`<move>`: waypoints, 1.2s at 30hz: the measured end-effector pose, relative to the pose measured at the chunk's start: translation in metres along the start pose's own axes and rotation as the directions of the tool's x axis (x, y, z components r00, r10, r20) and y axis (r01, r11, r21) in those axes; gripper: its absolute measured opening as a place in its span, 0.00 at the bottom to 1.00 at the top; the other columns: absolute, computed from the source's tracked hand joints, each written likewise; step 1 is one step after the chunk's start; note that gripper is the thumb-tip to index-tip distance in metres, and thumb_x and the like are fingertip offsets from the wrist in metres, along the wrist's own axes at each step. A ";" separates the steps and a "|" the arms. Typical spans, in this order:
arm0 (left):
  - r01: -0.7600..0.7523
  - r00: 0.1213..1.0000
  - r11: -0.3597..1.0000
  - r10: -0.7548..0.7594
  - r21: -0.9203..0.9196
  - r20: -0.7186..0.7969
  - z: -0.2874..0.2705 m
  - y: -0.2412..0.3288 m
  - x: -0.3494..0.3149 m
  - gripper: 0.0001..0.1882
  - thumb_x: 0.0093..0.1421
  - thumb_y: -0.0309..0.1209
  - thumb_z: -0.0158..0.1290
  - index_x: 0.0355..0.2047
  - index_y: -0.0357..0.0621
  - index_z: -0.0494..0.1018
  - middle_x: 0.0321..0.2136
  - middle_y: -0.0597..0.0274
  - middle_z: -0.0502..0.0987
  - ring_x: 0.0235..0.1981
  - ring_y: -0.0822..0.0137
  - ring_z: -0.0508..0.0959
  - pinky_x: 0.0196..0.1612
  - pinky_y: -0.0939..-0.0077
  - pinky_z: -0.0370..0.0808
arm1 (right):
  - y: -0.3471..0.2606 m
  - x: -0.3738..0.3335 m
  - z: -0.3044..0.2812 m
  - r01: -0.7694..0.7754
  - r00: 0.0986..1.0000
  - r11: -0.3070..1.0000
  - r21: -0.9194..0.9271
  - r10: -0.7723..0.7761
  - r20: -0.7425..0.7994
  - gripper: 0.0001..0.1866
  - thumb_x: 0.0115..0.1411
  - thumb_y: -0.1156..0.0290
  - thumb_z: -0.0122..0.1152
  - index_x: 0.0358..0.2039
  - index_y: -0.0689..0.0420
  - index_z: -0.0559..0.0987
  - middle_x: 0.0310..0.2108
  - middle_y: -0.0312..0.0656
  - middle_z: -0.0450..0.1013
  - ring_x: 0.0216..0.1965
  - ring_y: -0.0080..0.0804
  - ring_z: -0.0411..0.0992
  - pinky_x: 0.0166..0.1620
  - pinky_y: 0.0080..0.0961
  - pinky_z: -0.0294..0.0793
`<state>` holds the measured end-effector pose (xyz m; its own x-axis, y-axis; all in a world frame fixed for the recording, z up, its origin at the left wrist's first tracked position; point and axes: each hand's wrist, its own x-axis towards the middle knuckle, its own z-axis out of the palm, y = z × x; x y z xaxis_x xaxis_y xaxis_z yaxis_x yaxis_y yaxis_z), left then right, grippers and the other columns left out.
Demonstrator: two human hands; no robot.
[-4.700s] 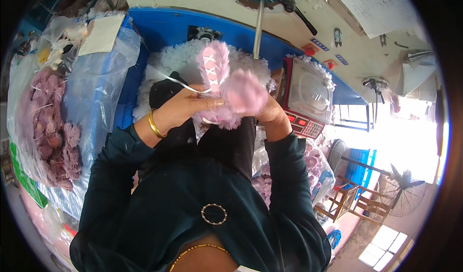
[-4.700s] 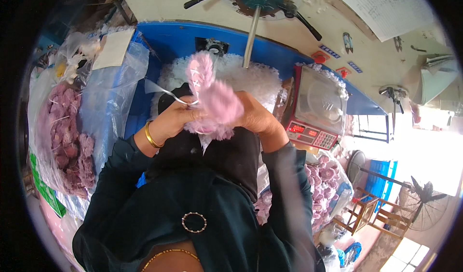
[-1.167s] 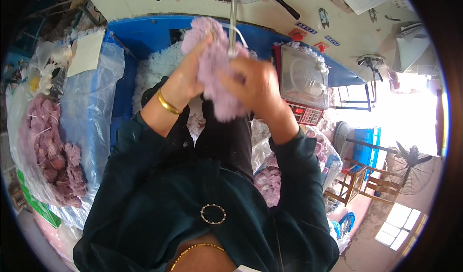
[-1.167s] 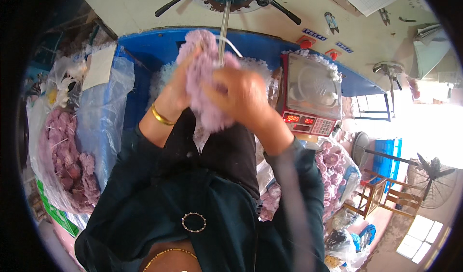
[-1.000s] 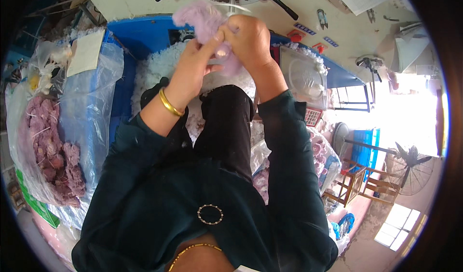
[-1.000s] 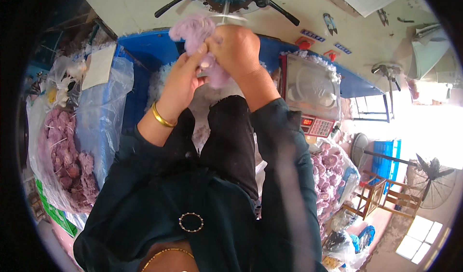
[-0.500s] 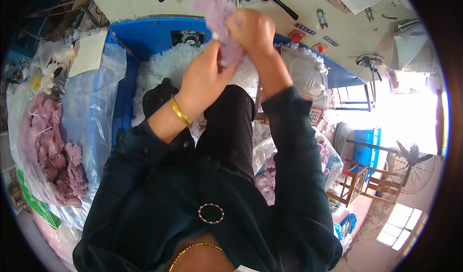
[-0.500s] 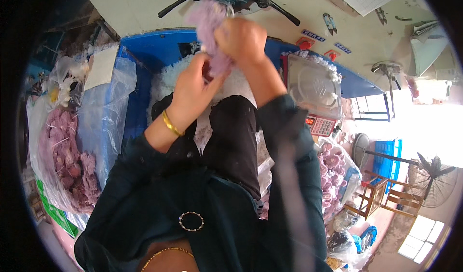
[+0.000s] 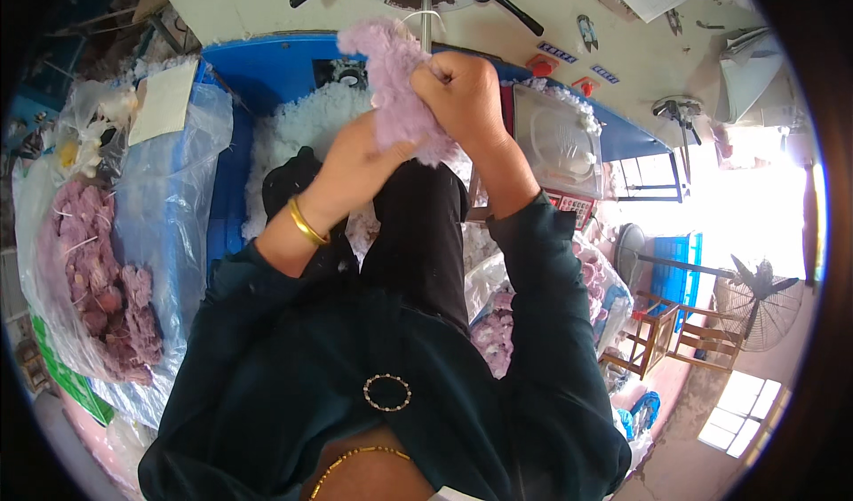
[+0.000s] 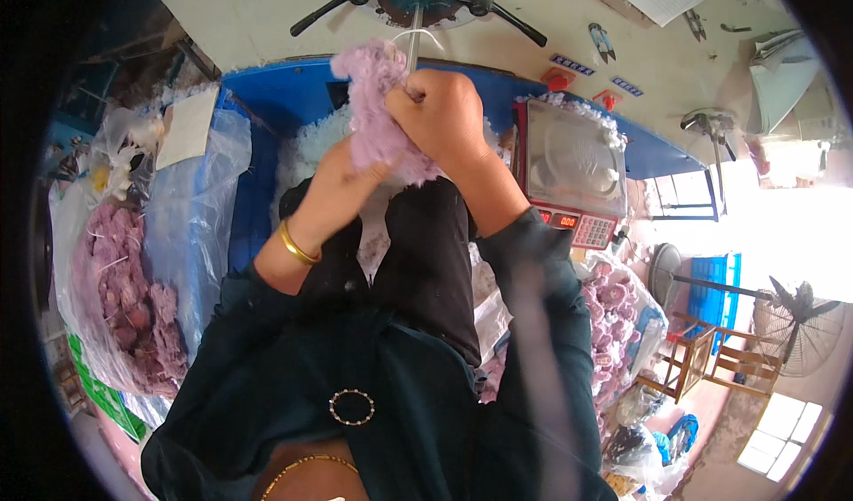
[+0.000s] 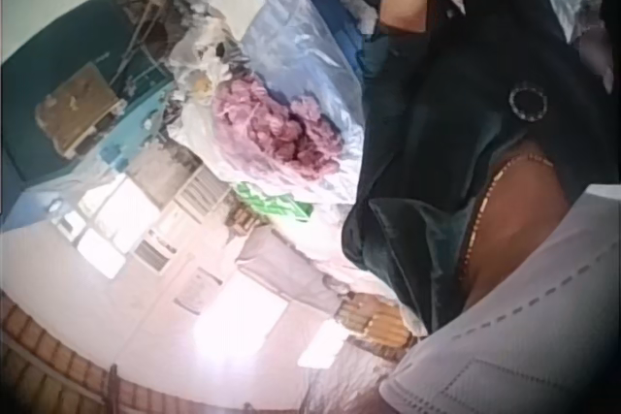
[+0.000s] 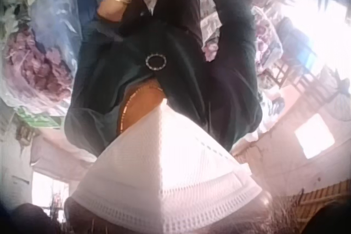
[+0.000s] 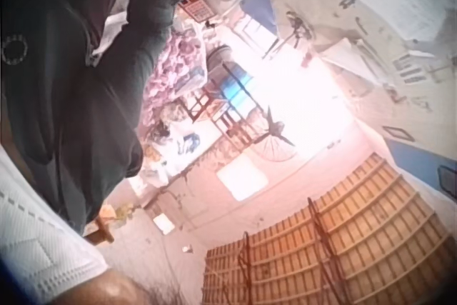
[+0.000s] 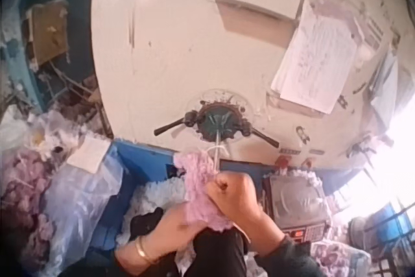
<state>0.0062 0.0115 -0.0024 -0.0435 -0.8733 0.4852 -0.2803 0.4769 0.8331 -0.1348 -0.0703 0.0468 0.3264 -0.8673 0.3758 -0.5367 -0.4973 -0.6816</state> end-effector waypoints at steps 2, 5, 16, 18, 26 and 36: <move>0.480 0.841 0.550 -0.510 -0.683 0.180 -0.004 0.009 0.017 0.19 0.57 0.37 0.57 0.45 0.38 0.71 0.38 0.57 0.78 0.37 0.65 0.79 0.41 0.75 0.76 | 0.000 0.030 0.001 -0.040 0.999 0.989 -0.146 0.042 0.008 0.13 0.43 0.60 0.59 0.17 0.58 0.77 0.18 0.51 0.70 0.22 0.50 0.70 0.26 0.37 0.70; 0.492 0.821 0.508 -0.542 -0.707 0.182 -0.011 -0.025 0.056 0.15 0.59 0.41 0.56 0.30 0.41 0.74 0.26 0.70 0.73 0.28 0.78 0.74 0.38 0.81 0.75 | 0.010 0.081 0.024 -0.091 0.993 0.967 -0.238 0.068 -0.101 0.14 0.43 0.59 0.58 0.17 0.58 0.77 0.19 0.51 0.71 0.23 0.48 0.71 0.28 0.38 0.71; 0.272 0.912 0.835 -0.383 -0.479 -0.149 0.043 0.011 -0.002 0.11 0.53 0.28 0.59 0.35 0.36 0.76 0.30 0.62 0.79 0.33 0.68 0.78 0.38 0.74 0.73 | 0.004 0.031 0.029 -0.042 0.981 0.966 -0.253 -0.008 -0.193 0.17 0.46 0.58 0.58 0.13 0.59 0.70 0.14 0.49 0.66 0.19 0.50 0.65 0.24 0.40 0.65; 0.106 0.986 0.993 -0.112 -0.056 -0.120 0.028 0.001 -0.010 0.14 0.52 0.27 0.57 0.40 0.36 0.75 0.32 0.50 0.78 0.35 0.61 0.79 0.37 0.70 0.73 | -0.005 0.019 0.019 -0.076 0.995 0.967 -0.242 0.057 -0.083 0.18 0.46 0.58 0.58 0.13 0.60 0.70 0.14 0.50 0.66 0.19 0.51 0.65 0.24 0.40 0.65; 0.287 0.953 0.956 -0.291 -0.060 -0.084 0.003 -0.025 0.064 0.10 0.54 0.30 0.55 0.29 0.33 0.71 0.23 0.44 0.74 0.25 0.52 0.76 0.28 0.66 0.71 | 0.036 0.078 0.032 -0.218 0.968 0.971 0.101 0.228 -0.102 0.13 0.47 0.65 0.63 0.20 0.63 0.76 0.12 0.49 0.64 0.15 0.30 0.67 0.23 0.33 0.67; 0.385 0.783 -0.188 -0.451 -0.903 0.428 -0.005 0.007 0.006 0.17 0.61 0.27 0.51 0.50 0.36 0.68 0.43 0.57 0.75 0.48 0.66 0.74 0.54 0.72 0.69 | 0.020 0.004 0.017 0.222 0.967 0.957 0.185 -0.191 -0.171 0.10 0.41 0.73 0.61 0.12 0.60 0.69 0.13 0.47 0.64 0.15 0.42 0.63 0.20 0.32 0.60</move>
<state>0.0093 0.0101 0.0074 -0.3184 -0.9417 -0.1091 0.9022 -0.3363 0.2701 -0.1308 -0.0834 0.0238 0.2852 -0.7468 0.6008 -0.2974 -0.6649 -0.6852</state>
